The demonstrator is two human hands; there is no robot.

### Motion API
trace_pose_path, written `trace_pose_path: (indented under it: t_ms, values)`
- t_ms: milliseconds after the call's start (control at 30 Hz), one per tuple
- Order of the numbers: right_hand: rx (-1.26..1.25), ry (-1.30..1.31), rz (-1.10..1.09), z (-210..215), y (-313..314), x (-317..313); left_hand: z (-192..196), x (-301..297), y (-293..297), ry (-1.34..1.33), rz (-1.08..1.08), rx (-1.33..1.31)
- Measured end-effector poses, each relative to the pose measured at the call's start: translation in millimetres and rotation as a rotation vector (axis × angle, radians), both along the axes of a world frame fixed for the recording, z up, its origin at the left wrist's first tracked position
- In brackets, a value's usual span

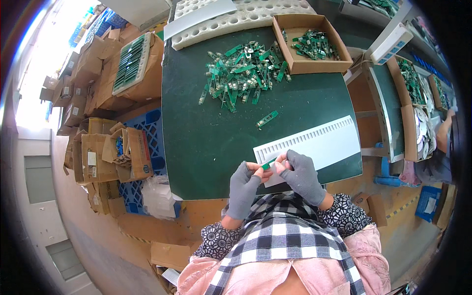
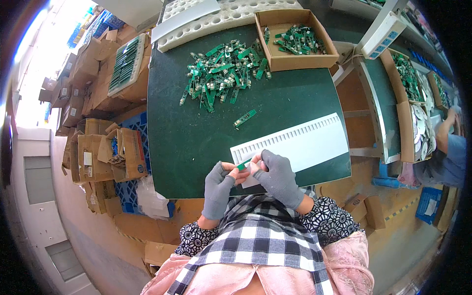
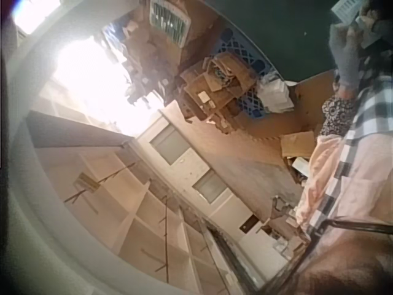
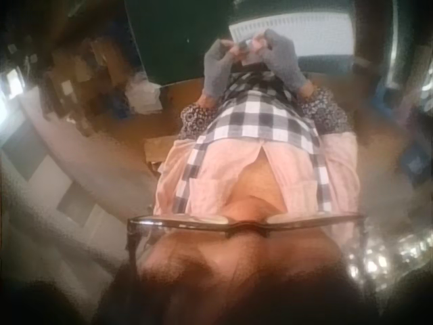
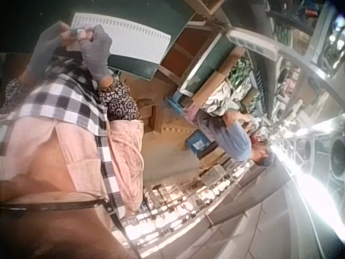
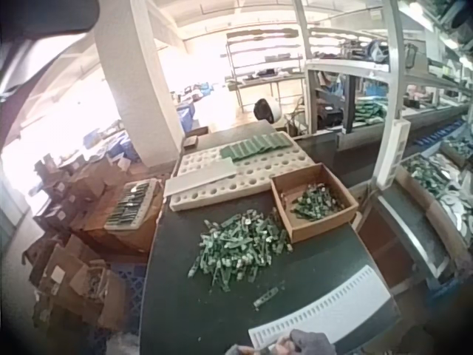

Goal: The person assembles small LED circuit boards into a plastic housing strip by hand.

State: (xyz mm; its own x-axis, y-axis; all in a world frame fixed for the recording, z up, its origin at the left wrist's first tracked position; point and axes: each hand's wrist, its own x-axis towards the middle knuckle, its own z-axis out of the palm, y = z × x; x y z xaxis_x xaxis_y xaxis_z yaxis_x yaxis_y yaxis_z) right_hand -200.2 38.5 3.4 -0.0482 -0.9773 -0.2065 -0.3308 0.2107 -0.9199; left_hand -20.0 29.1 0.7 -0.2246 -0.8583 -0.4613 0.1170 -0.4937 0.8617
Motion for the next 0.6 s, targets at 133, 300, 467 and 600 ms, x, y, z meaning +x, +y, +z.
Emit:
trace_pose_path:
  t_ms: [133,300,467,600]
  values:
    - [-0.031,0.011,-0.003,-0.8,0.3,0.8,0.8,-0.7,0.6,-0.012,-0.01,-0.023]
    - [-0.033,0.013,-0.008,-1.5,-0.2,1.8,1.9,-1.4,0.1,-0.023,-0.016,-0.036]
    - [-0.052,0.06,-0.021,-1.8,-1.5,5.1,1.1,-0.3,-0.4,-0.009,-0.012,-0.037]
    - [-0.108,0.08,-0.005,-1.4,-1.1,4.9,2.5,-0.5,0.6,-0.008,-0.012,-0.048]
